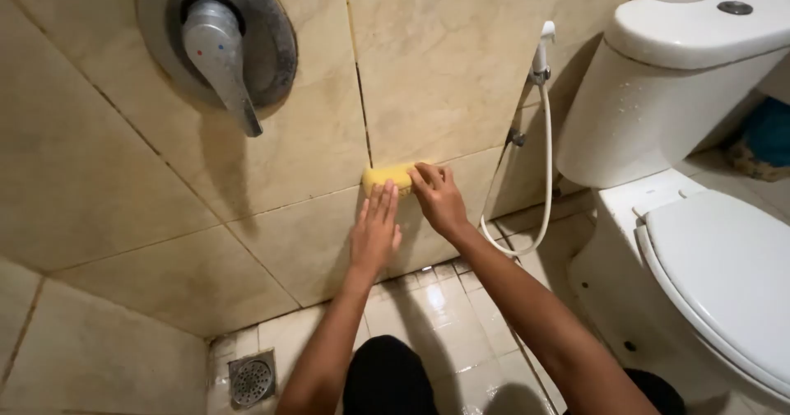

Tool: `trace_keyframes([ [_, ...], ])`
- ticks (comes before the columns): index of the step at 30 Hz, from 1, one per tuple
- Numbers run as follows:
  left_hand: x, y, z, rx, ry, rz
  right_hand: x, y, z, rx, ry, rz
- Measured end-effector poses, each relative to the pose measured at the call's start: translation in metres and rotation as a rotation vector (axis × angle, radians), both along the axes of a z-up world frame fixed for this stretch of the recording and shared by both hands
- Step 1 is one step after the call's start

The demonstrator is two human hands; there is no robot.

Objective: The person scrubs the lower wall tiles and grout lines in a bathroom using a yellow sponge. They then switch to a pink brush to scrub the floor tiles near the drain and toilet.

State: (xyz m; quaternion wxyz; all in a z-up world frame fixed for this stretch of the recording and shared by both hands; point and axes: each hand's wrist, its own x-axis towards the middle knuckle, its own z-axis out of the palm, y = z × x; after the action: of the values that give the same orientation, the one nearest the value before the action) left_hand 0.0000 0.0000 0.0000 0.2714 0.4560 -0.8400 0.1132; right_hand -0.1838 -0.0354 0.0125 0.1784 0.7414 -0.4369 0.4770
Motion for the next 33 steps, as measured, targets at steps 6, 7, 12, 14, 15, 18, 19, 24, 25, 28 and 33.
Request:
trace_keyframes([
  [6,-0.003,-0.012,0.023,-0.071,-0.011,-0.029,-0.007,-0.002,0.028,0.013,-0.023,0.025],
  [7,-0.006,-0.015,0.035,-0.072,-0.012,-0.034,-0.012,-0.014,0.031,0.012,-0.025,0.020],
  [12,-0.021,-0.028,0.091,-0.223,0.086,-0.054,-0.019,-0.021,0.091,-0.184,-0.022,-0.040],
  [14,-0.021,-0.026,0.106,-0.225,0.088,-0.056,-0.017,-0.008,0.112,-0.174,-0.040,-0.028],
  [15,-0.020,-0.025,0.114,-0.231,0.088,-0.051,-0.016,-0.003,0.123,-0.169,-0.060,-0.009],
  [18,-0.014,-0.028,0.106,-0.233,0.038,-0.054,-0.016,-0.003,0.114,-0.151,-0.043,-0.025],
  [19,-0.012,-0.030,0.100,-0.235,0.038,-0.057,-0.015,-0.004,0.109,-0.154,-0.043,-0.029],
  [24,-0.002,-0.030,0.067,-0.227,-0.025,-0.050,-0.012,-0.002,0.068,-0.075,0.010,-0.041],
  [25,0.000,-0.030,0.062,-0.227,-0.023,-0.060,-0.011,-0.003,0.063,-0.076,0.011,-0.050],
  [28,0.006,-0.031,0.050,-0.160,-0.044,-0.087,-0.006,-0.001,0.050,-0.022,0.015,-0.080],
  [33,0.007,-0.031,0.046,-0.141,-0.024,-0.098,-0.002,0.002,0.040,0.040,-0.006,-0.114],
])
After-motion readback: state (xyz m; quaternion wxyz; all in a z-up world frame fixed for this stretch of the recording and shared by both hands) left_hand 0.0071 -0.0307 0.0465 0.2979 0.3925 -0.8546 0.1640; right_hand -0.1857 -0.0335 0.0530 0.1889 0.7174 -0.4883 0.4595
